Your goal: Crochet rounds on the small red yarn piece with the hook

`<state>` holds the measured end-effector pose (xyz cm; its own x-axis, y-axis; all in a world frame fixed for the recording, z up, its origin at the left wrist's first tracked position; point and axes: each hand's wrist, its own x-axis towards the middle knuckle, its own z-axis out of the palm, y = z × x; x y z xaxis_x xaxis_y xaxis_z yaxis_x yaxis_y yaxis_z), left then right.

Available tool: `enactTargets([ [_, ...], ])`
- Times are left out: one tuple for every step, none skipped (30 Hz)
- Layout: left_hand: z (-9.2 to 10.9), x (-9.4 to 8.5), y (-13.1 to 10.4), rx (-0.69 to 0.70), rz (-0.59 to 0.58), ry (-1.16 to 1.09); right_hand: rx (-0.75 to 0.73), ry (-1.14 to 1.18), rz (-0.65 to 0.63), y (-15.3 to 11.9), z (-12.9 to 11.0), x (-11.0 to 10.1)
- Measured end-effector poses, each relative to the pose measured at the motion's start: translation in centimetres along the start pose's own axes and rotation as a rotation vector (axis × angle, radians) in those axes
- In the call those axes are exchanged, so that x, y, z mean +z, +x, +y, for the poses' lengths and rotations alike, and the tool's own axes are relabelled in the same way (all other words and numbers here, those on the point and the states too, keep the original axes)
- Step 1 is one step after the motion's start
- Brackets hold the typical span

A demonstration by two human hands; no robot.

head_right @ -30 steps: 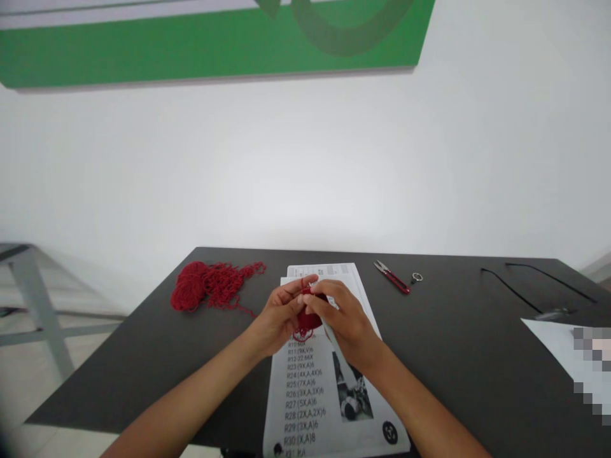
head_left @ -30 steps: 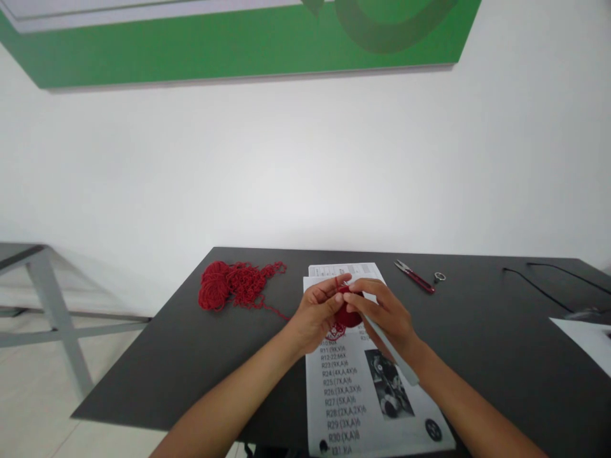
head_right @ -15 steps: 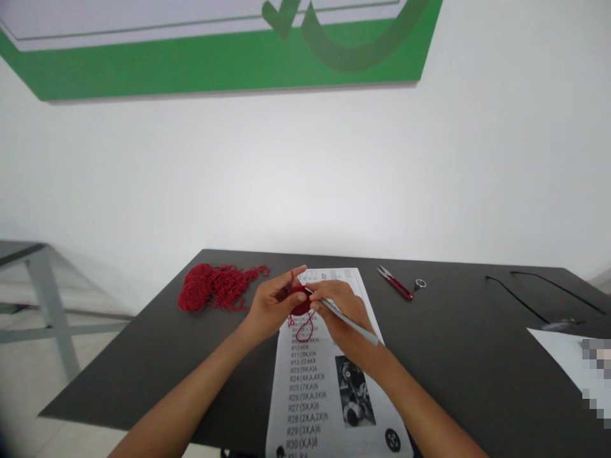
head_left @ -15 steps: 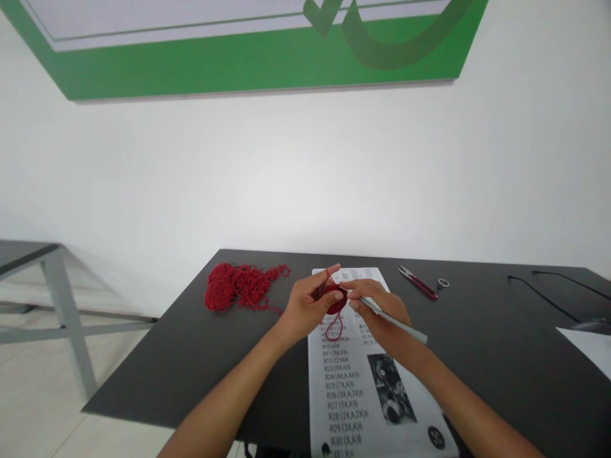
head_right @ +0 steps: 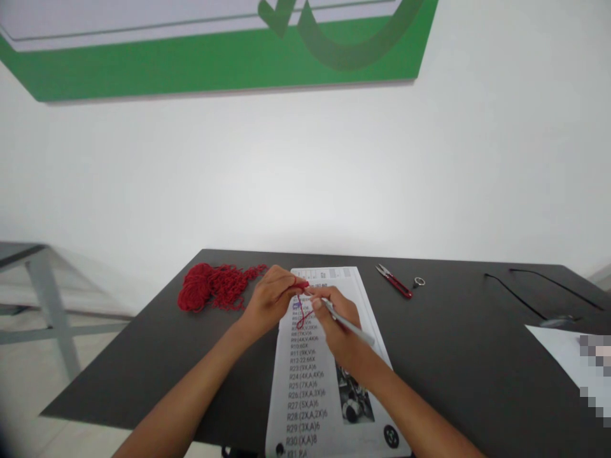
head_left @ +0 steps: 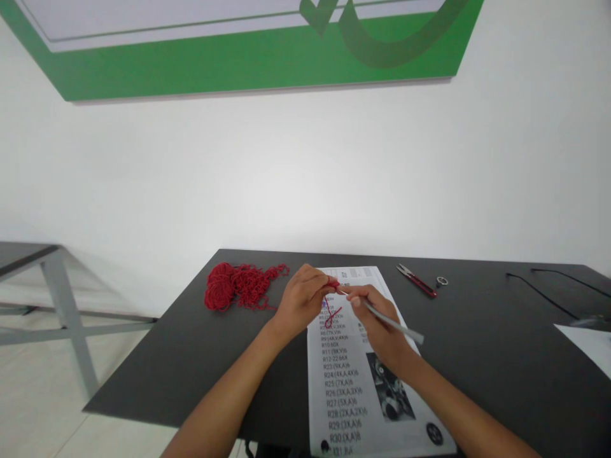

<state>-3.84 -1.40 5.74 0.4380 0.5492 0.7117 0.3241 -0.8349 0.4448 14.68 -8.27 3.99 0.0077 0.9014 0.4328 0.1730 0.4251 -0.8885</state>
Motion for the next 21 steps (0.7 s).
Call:
enactTargets([
  [0.1,0.1,0.0,-0.003,-0.015,-0.017,0.045,0.142,-0.012,0.3,0.0,-0.2],
  [0.3,0.2,0.0,-0.018,-0.024,-0.046,0.076,0.302,-0.017,0.7,0.1,-0.4],
  [0.6,0.3,-0.1,-0.043,-0.033,-0.083,0.106,0.435,-0.041,1.1,0.3,-0.7],
  [0.8,0.5,-0.1,-0.078,-0.034,-0.12,0.138,0.504,-0.084,1.5,0.5,-1.0],
  [1.1,0.7,-0.2,-0.116,-0.039,-0.159,0.139,0.518,-0.093,1.8,0.7,-1.2],
  [1.3,0.9,-0.3,-0.157,-0.051,-0.203,0.125,0.492,-0.113,2.0,0.8,-1.5],
  [1.4,1.0,-0.4,-0.205,-0.068,-0.258,0.093,0.433,-0.128,2.2,0.9,-1.7],
  [1.5,1.2,-0.5,-0.26,-0.097,-0.327,0.046,0.363,-0.134,2.2,0.9,-1.9],
  [1.5,1.3,-0.6,-0.32,-0.132,-0.413,-0.004,0.295,-0.139,2.3,1.0,-2.0],
  [1.4,1.5,-0.6,-0.385,-0.164,-0.516,-0.052,0.236,-0.143,2.2,1.0,-2.1],
  [1.3,1.6,-0.6,-0.446,-0.186,-0.626,-0.094,0.191,-0.143,2.2,1.0,-2.0],
  [1.2,1.8,-0.6,-0.496,-0.194,-0.726,-0.127,0.157,-0.139,2.1,1.0,-2.0],
  [1.0,2.0,-0.6,-0.527,-0.185,-0.801,-0.15,0.131,-0.129,2.1,1.1,-1.8],
  [1.0,2.1,-0.6,-0.54,-0.16,-0.846,-0.167,0.11,-0.111,2.0,1.2,-1.7],
  [0.9,2.3,-0.6,-0.543,-0.117,-0.863,-0.18,0.092,-0.087,2.0,1.3,-1.5],
  [0.9,2.5,-0.6,-0.543,-0.072,-0.861,-0.191,0.078,-0.058,2.0,1.4,-1.3],
  [1.0,2.6,-0.6,-0.543,-0.031,-0.847,-0.201,0.064,-0.03,1.9,1.5,-1.2],
  [1.2,2.7,-0.7,-0.544,0.002,-0.82,-0.211,0.05,-0.007,1.9,1.5,-1.1],
  [1.4,2.8,-0.8,-0.545,0.025,-0.78,-0.218,0.035,0.008,1.8,1.5,-1.0],
  [1.7,2.8,-0.9,-0.538,0.037,-0.722,-0.224,0.019,0.018,1.8,1.4,-0.9],
  [1.9,2.8,-1.0,-0.52,0.052,-0.62,-0.232,0.004,0.029,1.7,1.3,-0.9],
])
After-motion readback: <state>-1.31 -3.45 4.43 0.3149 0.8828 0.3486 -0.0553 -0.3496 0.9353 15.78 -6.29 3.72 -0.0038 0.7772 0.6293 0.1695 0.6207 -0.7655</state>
